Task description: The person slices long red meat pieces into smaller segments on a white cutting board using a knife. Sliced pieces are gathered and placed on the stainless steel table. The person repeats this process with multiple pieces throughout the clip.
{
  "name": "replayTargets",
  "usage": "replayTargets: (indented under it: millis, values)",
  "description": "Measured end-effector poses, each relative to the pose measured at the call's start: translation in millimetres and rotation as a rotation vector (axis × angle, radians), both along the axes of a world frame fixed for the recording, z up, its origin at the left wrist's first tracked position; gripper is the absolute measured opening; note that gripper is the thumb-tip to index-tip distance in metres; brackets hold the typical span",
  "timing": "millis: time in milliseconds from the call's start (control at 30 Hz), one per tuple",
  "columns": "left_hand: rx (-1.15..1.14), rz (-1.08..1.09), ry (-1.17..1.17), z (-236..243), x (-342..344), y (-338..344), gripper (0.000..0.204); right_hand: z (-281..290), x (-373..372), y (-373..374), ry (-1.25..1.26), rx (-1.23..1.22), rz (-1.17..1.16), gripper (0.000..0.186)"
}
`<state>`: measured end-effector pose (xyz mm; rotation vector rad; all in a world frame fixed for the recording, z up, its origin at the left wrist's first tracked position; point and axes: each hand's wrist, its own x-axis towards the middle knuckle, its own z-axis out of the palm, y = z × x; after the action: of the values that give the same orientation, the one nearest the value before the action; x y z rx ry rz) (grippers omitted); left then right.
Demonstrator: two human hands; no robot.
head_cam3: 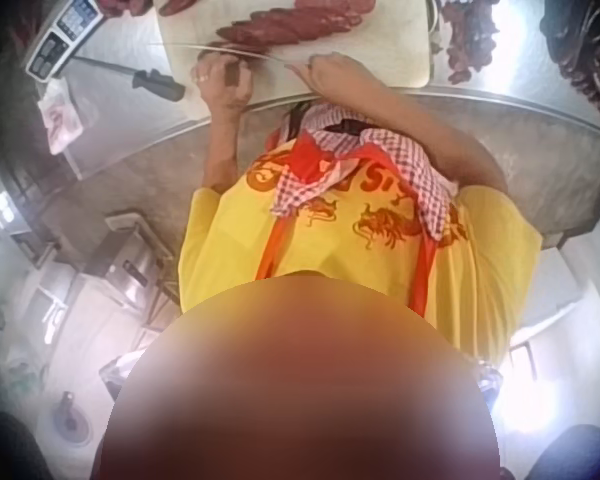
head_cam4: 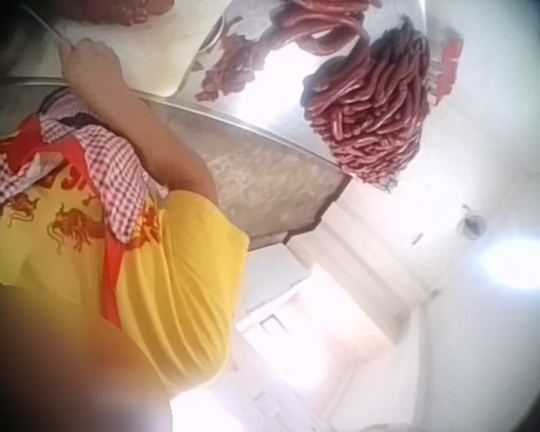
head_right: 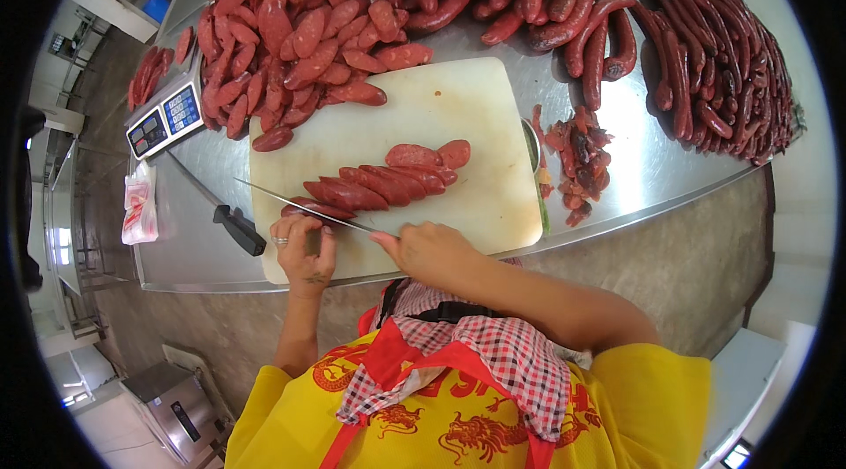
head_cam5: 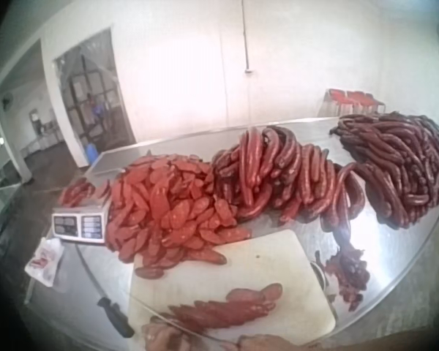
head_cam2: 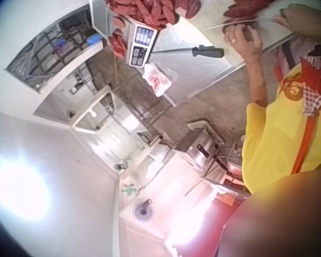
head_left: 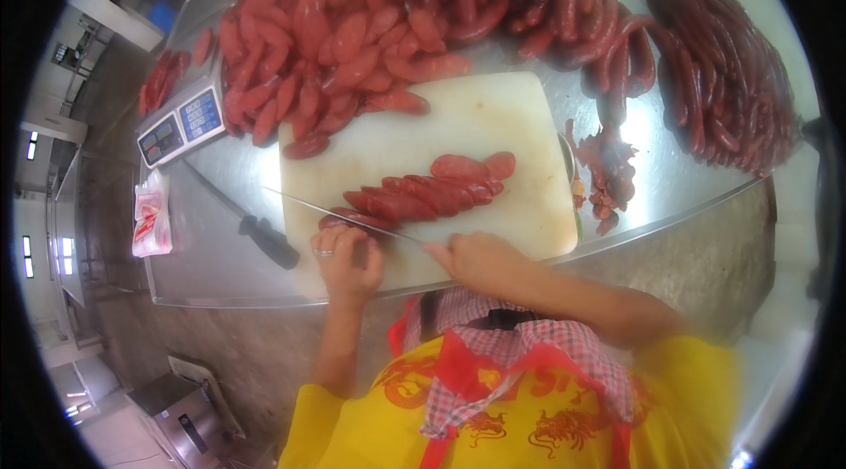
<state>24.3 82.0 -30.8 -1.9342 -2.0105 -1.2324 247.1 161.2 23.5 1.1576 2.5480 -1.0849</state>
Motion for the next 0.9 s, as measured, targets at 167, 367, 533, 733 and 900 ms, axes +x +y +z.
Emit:
replayTargets:
  millis: [167, 367, 533, 733, 900]
  values:
    - [0.063, 0.143, -0.069, -1.1, 1.0, -0.8, 0.025, 18.6, 27.7, -1.4, 0.037, 0.193, 0.215, 0.056]
    - [0.021, 0.15, -0.015, -2.2, -0.6, -1.2, 0.028, 70.6, 101.2, -21.9, -0.195, -0.223, -0.201, 0.063]
    - [0.002, 0.145, -0.039, -5.2, -2.6, -1.6, 0.027, 33.2, 53.4, -13.9, -0.057, -0.11, -0.129, 0.067]
    - [-0.005, 0.178, -0.023, -3.5, 2.6, -1.0, 0.024, -5.4, -12.9, 13.5, 0.169, -0.035, 0.032, 0.066]
    - [-0.021, 0.275, -0.005, -6.4, 9.8, 1.7, 0.024, 7.8, 56.6, 22.6, 0.081, -0.086, 0.071, 0.071]
